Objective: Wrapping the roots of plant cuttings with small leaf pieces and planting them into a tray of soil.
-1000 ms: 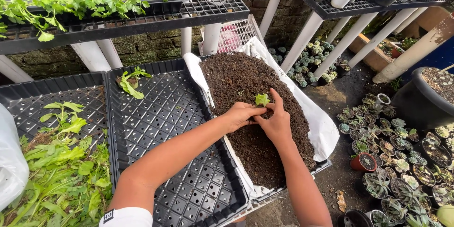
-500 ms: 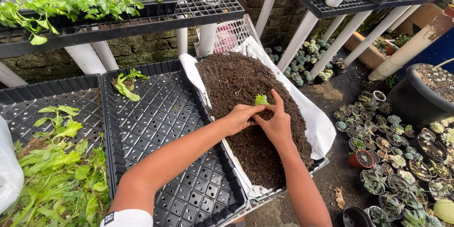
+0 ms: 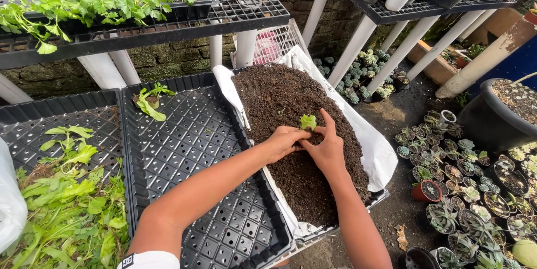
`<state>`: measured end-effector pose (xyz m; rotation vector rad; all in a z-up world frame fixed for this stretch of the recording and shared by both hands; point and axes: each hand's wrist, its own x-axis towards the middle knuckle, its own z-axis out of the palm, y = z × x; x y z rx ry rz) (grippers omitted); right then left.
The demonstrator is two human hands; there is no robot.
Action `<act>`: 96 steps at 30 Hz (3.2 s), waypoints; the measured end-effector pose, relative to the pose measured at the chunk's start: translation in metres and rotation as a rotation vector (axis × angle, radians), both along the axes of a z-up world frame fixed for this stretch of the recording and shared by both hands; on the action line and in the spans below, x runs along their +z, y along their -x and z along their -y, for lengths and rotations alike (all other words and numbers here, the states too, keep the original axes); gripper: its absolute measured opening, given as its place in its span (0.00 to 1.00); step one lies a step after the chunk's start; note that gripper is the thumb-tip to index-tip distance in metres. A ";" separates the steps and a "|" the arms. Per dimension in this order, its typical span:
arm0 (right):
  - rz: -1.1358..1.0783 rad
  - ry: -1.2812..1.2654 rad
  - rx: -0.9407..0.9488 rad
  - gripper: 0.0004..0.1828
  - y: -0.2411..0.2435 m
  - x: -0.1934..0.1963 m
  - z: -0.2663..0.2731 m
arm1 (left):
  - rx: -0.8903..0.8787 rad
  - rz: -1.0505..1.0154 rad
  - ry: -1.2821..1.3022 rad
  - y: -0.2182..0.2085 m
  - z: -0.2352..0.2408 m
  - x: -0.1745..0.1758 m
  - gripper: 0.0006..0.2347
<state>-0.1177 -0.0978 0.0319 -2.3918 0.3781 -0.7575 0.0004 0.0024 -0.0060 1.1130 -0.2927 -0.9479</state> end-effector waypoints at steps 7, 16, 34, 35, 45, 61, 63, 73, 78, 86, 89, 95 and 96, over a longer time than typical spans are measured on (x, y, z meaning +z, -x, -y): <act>0.006 -0.006 0.000 0.54 -0.001 -0.001 -0.002 | -0.005 0.053 -0.017 -0.001 0.007 -0.013 0.11; -0.001 -0.004 0.000 0.52 -0.005 -0.001 -0.001 | -0.004 -0.013 0.005 -0.001 -0.001 -0.001 0.12; -0.019 0.006 -0.029 0.51 -0.004 0.000 0.002 | -0.038 -0.051 0.053 -0.006 -0.003 -0.006 0.10; -0.037 -0.036 0.004 0.51 -0.002 0.003 0.001 | -0.036 -0.076 0.059 -0.006 -0.001 -0.009 0.10; -0.121 -0.223 0.159 0.48 0.004 0.009 0.024 | -0.024 -0.186 0.097 -0.001 -0.015 0.025 0.18; 0.123 -0.222 -0.074 0.53 0.005 0.008 0.022 | -0.071 0.046 0.081 -0.016 -0.007 0.034 0.17; 0.095 -0.246 -0.053 0.54 0.003 0.006 0.026 | -0.053 0.160 -0.019 -0.019 -0.002 0.024 0.16; 0.038 -0.105 -0.063 0.57 -0.001 -0.005 0.027 | -0.043 0.786 -0.199 -0.005 -0.018 0.044 0.17; 0.050 0.019 -0.049 0.58 -0.002 -0.010 0.023 | -0.115 1.078 -0.307 0.010 -0.031 0.074 0.24; 0.050 0.206 -0.087 0.60 -0.004 -0.014 0.024 | 0.080 0.853 -0.202 0.012 -0.010 0.063 0.21; 0.069 0.212 -0.102 0.61 -0.004 -0.021 0.032 | 0.159 0.661 -0.224 -0.002 0.016 0.033 0.14; 0.075 0.229 -0.139 0.59 -0.003 -0.020 0.030 | 0.207 0.263 -0.178 -0.007 0.025 0.036 0.16; 0.100 0.258 -0.136 0.58 -0.002 -0.018 0.030 | 0.209 0.191 -0.151 -0.006 0.024 0.041 0.19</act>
